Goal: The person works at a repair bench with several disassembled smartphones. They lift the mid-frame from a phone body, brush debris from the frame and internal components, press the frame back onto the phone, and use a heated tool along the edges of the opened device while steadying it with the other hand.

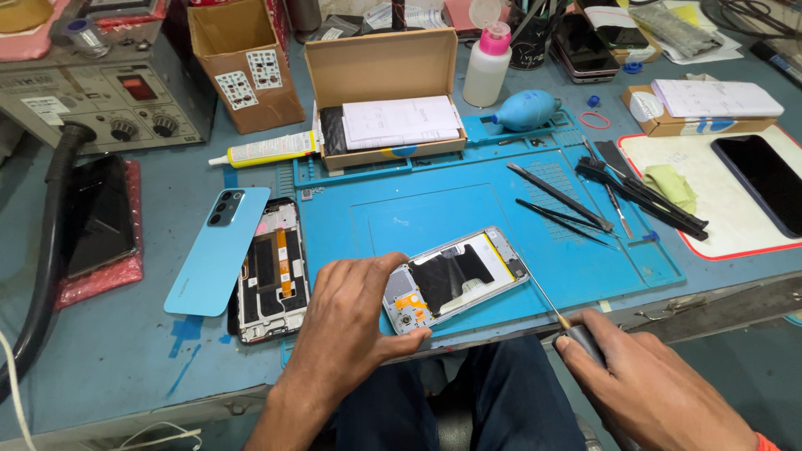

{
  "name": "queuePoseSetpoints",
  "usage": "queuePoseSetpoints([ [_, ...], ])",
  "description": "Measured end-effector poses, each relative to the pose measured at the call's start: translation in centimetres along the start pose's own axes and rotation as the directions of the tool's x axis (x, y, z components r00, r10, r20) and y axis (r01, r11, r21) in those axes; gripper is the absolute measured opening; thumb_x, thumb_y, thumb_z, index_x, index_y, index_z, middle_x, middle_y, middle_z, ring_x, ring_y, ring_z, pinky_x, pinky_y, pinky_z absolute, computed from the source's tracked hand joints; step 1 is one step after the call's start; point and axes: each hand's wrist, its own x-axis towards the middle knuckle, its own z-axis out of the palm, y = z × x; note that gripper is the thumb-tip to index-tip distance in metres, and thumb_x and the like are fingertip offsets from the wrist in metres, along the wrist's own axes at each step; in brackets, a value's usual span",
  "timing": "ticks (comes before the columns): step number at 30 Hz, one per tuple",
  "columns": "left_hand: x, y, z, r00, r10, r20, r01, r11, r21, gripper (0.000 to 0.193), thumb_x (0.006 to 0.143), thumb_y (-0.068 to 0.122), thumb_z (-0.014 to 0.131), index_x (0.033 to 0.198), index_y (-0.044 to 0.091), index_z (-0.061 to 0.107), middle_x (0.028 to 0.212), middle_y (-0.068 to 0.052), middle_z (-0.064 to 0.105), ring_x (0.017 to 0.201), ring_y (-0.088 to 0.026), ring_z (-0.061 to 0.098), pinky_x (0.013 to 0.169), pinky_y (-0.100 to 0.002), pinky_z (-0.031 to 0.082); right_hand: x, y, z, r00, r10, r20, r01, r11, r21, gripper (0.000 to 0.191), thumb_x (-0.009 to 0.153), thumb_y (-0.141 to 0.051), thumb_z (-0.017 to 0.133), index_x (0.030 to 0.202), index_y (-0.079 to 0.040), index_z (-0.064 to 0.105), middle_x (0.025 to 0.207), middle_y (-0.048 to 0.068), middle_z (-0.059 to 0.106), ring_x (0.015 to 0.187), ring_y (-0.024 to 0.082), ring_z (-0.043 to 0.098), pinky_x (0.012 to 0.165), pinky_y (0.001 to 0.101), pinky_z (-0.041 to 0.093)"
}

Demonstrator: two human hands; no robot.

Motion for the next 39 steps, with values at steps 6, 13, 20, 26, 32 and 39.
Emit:
queuePoseSetpoints([
  [6,-0.1,0.1,-0.1,1.000,0.012,-0.011,-0.012,1.000,0.006,0.085,0.060,0.038,0.094,0.130,0.006,0.057,0.115,-0.014,0.068,0.113,-0.034,0.060,0.101,-0.047,0.041,0.1,-0.4,-0.7,0.998,-0.038,-0.046,0.036,0.999,-0.033,0.042,0.096,-0.019,0.059,0.137,-0.013,0.053,0.119,0.013,0.057,0.076,0.030,0.069,0.069,0.0491,0.056],
  [13,-0.3,0.0,-0.1,1.000,0.005,-0.002,-0.005,1.000,0.013,0.084,0.062,0.038,0.094,0.130,0.006,0.057,0.115,-0.013,0.067,0.114,-0.034,0.059,0.101,-0.047,0.041,0.3,-1.0,-1.2,0.992,0.125,0.035,-0.127,0.990,0.068,0.038,0.103,-0.033,0.056,0.136,-0.016,0.053,0.106,0.011,0.064,0.076,0.031,0.070,0.073,0.0473,0.056],
  [20,-0.1,0.1,-0.1,1.000,-0.006,0.003,0.006,1.000,0.011,0.083,0.061,0.037,0.094,0.129,0.007,0.057,0.116,-0.013,0.067,0.114,-0.034,0.059,0.101,-0.047,0.042,1.1,-0.1,-0.6,0.975,-0.094,-0.199,0.099,0.995,0.015,0.039,0.098,-0.032,0.056,0.129,-0.009,0.056,0.117,0.012,0.061,0.085,0.034,0.067,0.076,0.0483,0.054],
  [26,-0.1,0.0,-0.2,0.999,-0.040,0.029,0.040,0.999,0.000,0.082,0.063,0.038,0.093,0.130,0.008,0.057,0.116,-0.013,0.067,0.114,-0.033,0.059,0.102,-0.046,0.042,1.5,-0.2,-1.1,0.956,-0.186,-0.229,0.179,0.983,-0.052,0.035,0.098,-0.027,0.052,0.129,-0.012,0.057,0.117,0.015,0.063,0.085,0.032,0.066,0.074,0.0472,0.053],
  [32,-0.1,0.1,-0.3,0.999,-0.035,0.035,0.036,0.999,-0.011,0.082,0.063,0.039,0.093,0.129,0.007,0.057,0.117,-0.014,0.067,0.115,-0.035,0.057,0.101,-0.047,0.042,2.1,-0.8,-3.0,0.995,0.014,-0.103,0.001,0.989,0.146,0.033,0.098,-0.035,0.054,0.120,-0.010,0.057,0.092,0.014,0.062,0.087,0.035,0.064,0.075,0.0487,0.051],
  [39,-0.2,0.1,-0.3,1.000,-0.020,0.021,0.020,1.000,-0.008,0.081,0.064,0.038,0.092,0.130,0.007,0.057,0.117,-0.014,0.067,0.115,-0.035,0.057,0.101,-0.047,0.043,2.3,-0.1,-2.8,0.968,-0.152,-0.200,0.154,0.988,-0.010,0.035,0.093,-0.023,0.059,0.127,-0.012,0.058,0.109,0.012,0.060,0.083,0.033,0.066,0.071,0.0476,0.053],
])
